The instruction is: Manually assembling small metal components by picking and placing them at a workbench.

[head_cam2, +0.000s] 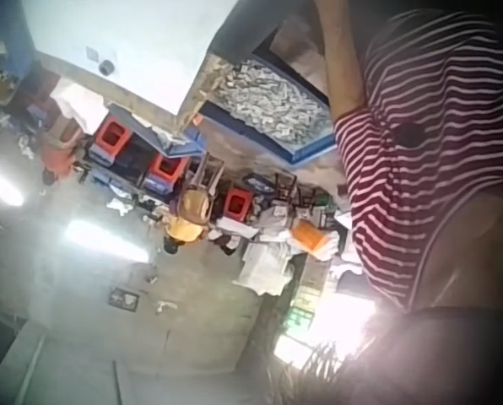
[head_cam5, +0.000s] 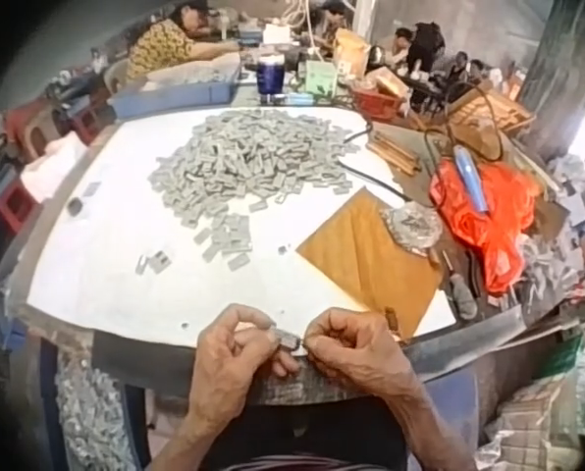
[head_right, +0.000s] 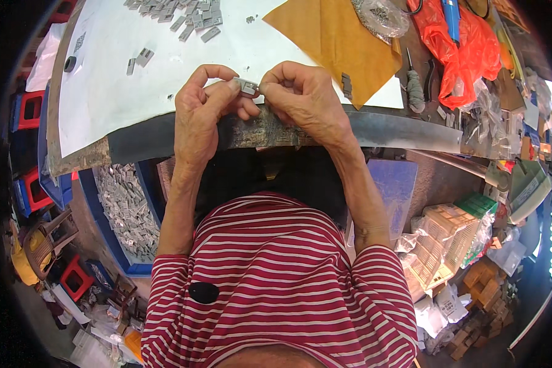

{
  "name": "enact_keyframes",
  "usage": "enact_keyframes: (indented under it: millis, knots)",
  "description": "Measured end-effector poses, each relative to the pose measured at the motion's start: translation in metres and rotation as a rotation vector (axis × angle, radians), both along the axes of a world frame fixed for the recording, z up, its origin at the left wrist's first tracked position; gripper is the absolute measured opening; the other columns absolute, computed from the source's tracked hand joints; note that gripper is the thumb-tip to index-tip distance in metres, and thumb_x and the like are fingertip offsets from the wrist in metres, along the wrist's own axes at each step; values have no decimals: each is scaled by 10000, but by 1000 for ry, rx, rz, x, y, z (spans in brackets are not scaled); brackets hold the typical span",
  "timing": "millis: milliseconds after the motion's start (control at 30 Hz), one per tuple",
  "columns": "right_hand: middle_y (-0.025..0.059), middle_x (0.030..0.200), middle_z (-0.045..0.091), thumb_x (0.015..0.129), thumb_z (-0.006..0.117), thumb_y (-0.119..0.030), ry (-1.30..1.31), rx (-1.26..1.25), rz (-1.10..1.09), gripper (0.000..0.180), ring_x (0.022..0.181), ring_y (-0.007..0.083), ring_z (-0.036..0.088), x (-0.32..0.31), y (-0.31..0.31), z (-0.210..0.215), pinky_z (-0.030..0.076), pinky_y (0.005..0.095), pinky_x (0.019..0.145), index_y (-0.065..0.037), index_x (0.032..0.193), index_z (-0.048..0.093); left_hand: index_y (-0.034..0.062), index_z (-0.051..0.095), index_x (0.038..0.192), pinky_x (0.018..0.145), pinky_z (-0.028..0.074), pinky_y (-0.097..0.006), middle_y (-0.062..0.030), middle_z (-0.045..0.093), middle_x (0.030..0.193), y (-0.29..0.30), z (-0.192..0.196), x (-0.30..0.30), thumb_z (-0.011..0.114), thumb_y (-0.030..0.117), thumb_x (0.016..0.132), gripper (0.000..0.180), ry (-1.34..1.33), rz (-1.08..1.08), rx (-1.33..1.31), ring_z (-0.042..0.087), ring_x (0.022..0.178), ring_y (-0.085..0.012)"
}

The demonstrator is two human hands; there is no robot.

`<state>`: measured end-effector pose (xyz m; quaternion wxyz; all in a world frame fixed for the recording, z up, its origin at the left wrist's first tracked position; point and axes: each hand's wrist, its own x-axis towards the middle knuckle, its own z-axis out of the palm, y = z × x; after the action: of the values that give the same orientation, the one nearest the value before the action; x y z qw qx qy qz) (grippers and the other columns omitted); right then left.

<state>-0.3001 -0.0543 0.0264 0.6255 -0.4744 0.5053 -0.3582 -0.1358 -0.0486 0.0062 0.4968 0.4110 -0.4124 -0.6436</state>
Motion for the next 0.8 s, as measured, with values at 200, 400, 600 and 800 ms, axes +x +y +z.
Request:
enact_keyframes:
  millis: [200, 400, 600, 800]
  knots:
    - [-15, 539, 493, 797, 584, -97, 50, -11, -6, 108, 442, 32, 429, -1, -1, -4, 311, 175, 387, 6, 764, 573, -39, 507, 965, 552, 466, -194, -93, 611, 657, 2, -1, -4, 489, 58, 861, 143, -73, -11, -52, 596, 603, -106]
    - [-9, 539, 498, 795, 597, -113, 20, 39, 6, 116, 436, 34, 431, -4, -3, -5, 311, 173, 380, -8, 758, 566, -39, 515, 947, 546, 467, -192, -80, 600, 643, 3, 1, -6, 486, 68, 871, 134, -110, -15, -86, 601, 606, -109]
    - [-7, 545, 497, 796, 601, -121, -47, 38, 44, 120, 436, 34, 427, -8, -6, -8, 308, 171, 378, -13, 775, 555, -39, 510, 946, 546, 480, -197, -92, 601, 661, 3, 0, -7, 484, 67, 875, 130, -56, -46, -66, 614, 615, -124]
    - [-20, 575, 497, 789, 595, -103, -64, 59, 4, 103, 460, 28, 419, -3, -6, -6, 290, 165, 390, -3, 798, 570, -47, 497, 941, 554, 494, -214, -133, 613, 714, 1, -3, -6, 489, 77, 874, 140, 68, -50, 13, 621, 620, -150]
